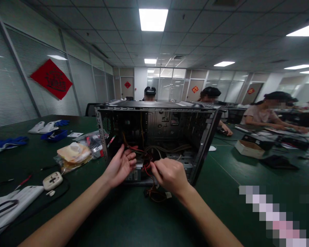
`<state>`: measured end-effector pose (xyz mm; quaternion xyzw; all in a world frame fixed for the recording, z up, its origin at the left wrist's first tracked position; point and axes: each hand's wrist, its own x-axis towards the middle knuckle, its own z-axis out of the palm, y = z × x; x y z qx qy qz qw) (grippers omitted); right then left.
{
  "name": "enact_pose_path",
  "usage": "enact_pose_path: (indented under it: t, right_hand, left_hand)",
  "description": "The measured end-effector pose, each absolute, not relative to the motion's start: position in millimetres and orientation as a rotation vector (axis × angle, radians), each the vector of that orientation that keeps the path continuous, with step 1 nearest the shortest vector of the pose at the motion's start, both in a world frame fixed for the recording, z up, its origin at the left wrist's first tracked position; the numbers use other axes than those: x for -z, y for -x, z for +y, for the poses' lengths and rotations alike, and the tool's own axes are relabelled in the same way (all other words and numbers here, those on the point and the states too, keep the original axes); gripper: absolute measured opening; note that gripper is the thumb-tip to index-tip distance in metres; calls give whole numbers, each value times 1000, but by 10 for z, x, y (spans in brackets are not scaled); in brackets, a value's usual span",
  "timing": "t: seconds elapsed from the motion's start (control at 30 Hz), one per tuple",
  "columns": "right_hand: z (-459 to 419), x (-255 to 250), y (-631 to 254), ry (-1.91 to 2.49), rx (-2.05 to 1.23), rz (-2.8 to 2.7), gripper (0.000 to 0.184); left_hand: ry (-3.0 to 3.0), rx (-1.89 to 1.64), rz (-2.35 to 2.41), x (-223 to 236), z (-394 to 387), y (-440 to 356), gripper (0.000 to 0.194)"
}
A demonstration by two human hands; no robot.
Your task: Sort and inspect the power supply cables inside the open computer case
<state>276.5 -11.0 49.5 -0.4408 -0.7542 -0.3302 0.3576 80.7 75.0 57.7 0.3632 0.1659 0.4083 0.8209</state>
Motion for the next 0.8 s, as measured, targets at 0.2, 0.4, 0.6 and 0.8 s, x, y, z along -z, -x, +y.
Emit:
enact_pose_path:
  t: [0.2,0.4,0.6,0.8]
  right_hand:
    - [-221,-88,-2716,871,386,-1858,44]
    - [-277,34,-2460,776,-318,-1804,31]
    - [-271,-6,-2499,816,-785,-1428,39]
    - [-268,11,-2423,819,-930,-1393,37]
  left_hand:
    - [-1921,-848,342,-221,435,-833,60]
    - [-2516,-1039,215,52,308,-846,38]
    - [-2585,-1125,316,118,315,-839,35]
    - [-2290,-1149,541,156,212,-835,27]
